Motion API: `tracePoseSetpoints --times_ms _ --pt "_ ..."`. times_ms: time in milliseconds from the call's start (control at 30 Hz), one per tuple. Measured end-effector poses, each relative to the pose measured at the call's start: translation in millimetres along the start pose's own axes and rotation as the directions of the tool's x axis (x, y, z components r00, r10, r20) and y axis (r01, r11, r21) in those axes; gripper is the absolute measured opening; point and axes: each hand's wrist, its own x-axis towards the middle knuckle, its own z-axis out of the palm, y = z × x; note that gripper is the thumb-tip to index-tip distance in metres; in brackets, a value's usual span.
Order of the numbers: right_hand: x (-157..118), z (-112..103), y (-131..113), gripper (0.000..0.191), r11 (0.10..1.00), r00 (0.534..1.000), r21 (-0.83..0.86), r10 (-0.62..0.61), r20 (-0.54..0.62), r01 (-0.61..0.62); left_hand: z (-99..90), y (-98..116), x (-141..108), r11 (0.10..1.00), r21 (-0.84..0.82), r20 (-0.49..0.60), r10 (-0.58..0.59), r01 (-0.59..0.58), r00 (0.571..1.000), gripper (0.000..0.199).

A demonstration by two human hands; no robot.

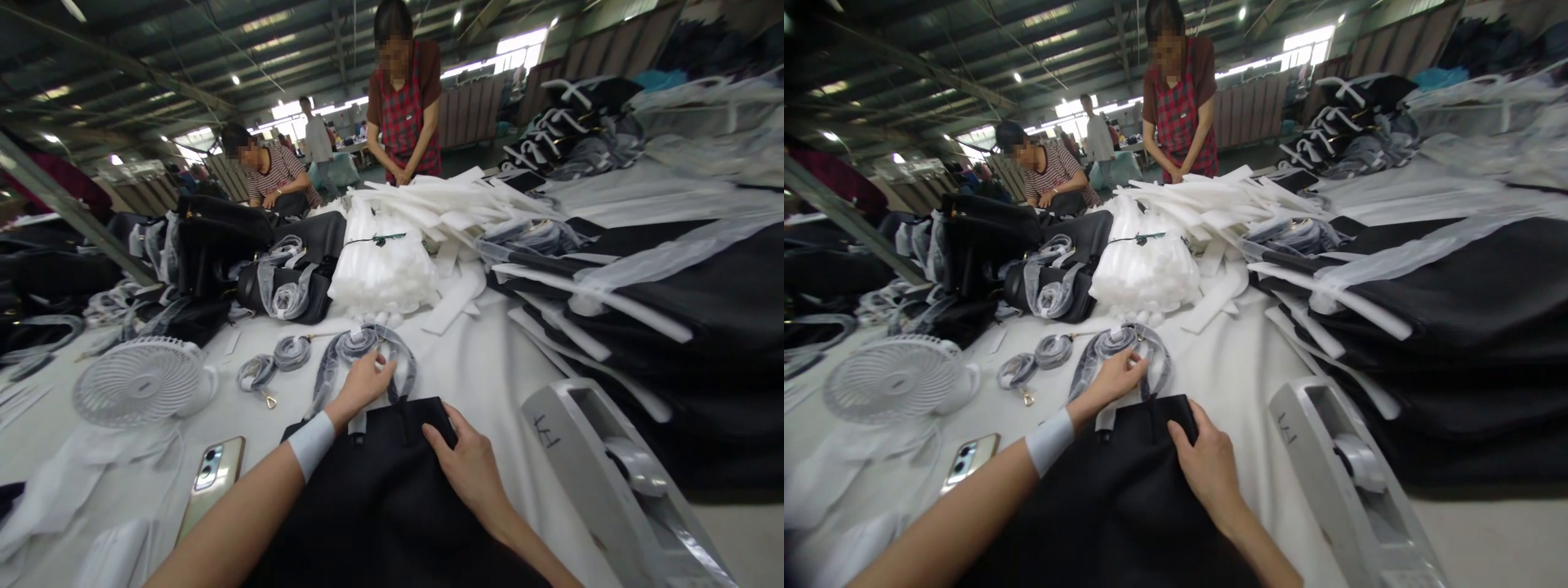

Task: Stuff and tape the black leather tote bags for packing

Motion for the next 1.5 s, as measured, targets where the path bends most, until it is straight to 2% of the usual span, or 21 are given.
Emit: tracePoseSetpoints --times_ms 67,167,233,400,567,667,800,867,967,1067,1133,1267,1333,1400,1500 --pt "-0.3 0.1 0.6 0.051 1.000 1.000 0.017 -0.007 0.021 0.007 -3.2 17.3 9.2 0.996 0.086 -0.035 0.021 -0.018 0.999 0.059" --pt "-0.6 -0.1 1.4 0.055 1.000 0.999 0.025 0.007 0.037 -0.008 1.4 43.7 22.8 0.975 0.221 -0.019 0.026 -0.021 0.999 0.079" --pt "-0.9 -0.1 1.5 0.055 1.000 0.999 0.027 0.015 0.040 -0.016 6.5 57.0 30.3 0.953 0.301 -0.002 0.016 -0.014 1.000 0.073" --pt "-1.0 -0.3 0.9 0.052 0.998 0.999 0.055 0.001 0.049 -0.004 3.5 69.1 41.3 0.912 0.410 0.033 0.019 -0.031 0.999 0.035" --pt "-1.1 -0.3 -0.3 0.052 0.998 0.999 0.070 0.001 0.045 -0.004 -11.3 67.2 36.6 0.883 0.460 -0.044 0.129 -0.095 0.991 0.032" --pt "-1.1 -0.2 -1.0 0.049 0.998 0.999 0.067 -0.016 0.042 0.013 -8.4 56.6 32.5 0.882 0.456 -0.054 0.162 -0.120 0.985 0.033" --pt "1.3 0.3 0.3 0.049 1.000 0.998 0.006 0.001 0.057 -0.001 -2.6 36.5 32.7 0.902 0.392 0.022 0.187 -0.181 0.982 0.029" --pt "3.5 0.7 1.5 0.050 1.000 0.998 -0.002 0.014 0.058 -0.014 -9.7 28.6 32.1 0.917 0.331 0.062 0.213 -0.221 0.975 0.032" --pt "6.8 1.0 2.0 0.053 1.000 0.999 0.009 0.016 0.051 -0.017 -34.8 16.4 21.6 0.932 0.231 0.106 0.262 -0.280 0.959 0.040" --pt "8.9 0.3 0.5 0.055 1.000 0.999 0.008 0.022 0.044 -0.022 -62.5 -4.7 -4.5 0.937 0.160 0.127 0.292 -0.310 0.948 0.044" --pt "9.9 -0.2 -0.4 0.057 1.000 0.999 -0.004 0.026 0.043 -0.026 -72.7 -24.3 -27.6 0.943 0.134 0.134 0.289 -0.306 0.948 0.046" --pt "12.7 0.7 -1.2 0.064 0.999 0.999 -0.029 0.028 0.029 -0.027 -66.7 -60.0 -70.7 0.957 0.077 0.141 0.268 -0.280 0.953 0.051" --pt "14.3 2.1 -1.8 0.065 0.999 1.000 -0.048 0.013 0.006 -0.013 -60.6 -68.8 -87.2 0.962 0.024 0.132 0.266 -0.271 0.955 0.047" --pt "15.7 3.2 -2.5 0.064 0.998 1.000 -0.067 -0.008 -0.004 0.007 -62.7 -71.9 -101.6 0.967 -0.033 0.105 0.256 -0.254 0.961 0.042" --pt "17.8 2.5 -2.2 0.062 0.996 1.000 -0.085 -0.030 0.000 0.029 -86.5 -74.9 -128.9 0.969 -0.101 0.043 0.232 -0.227 0.972 0.042"
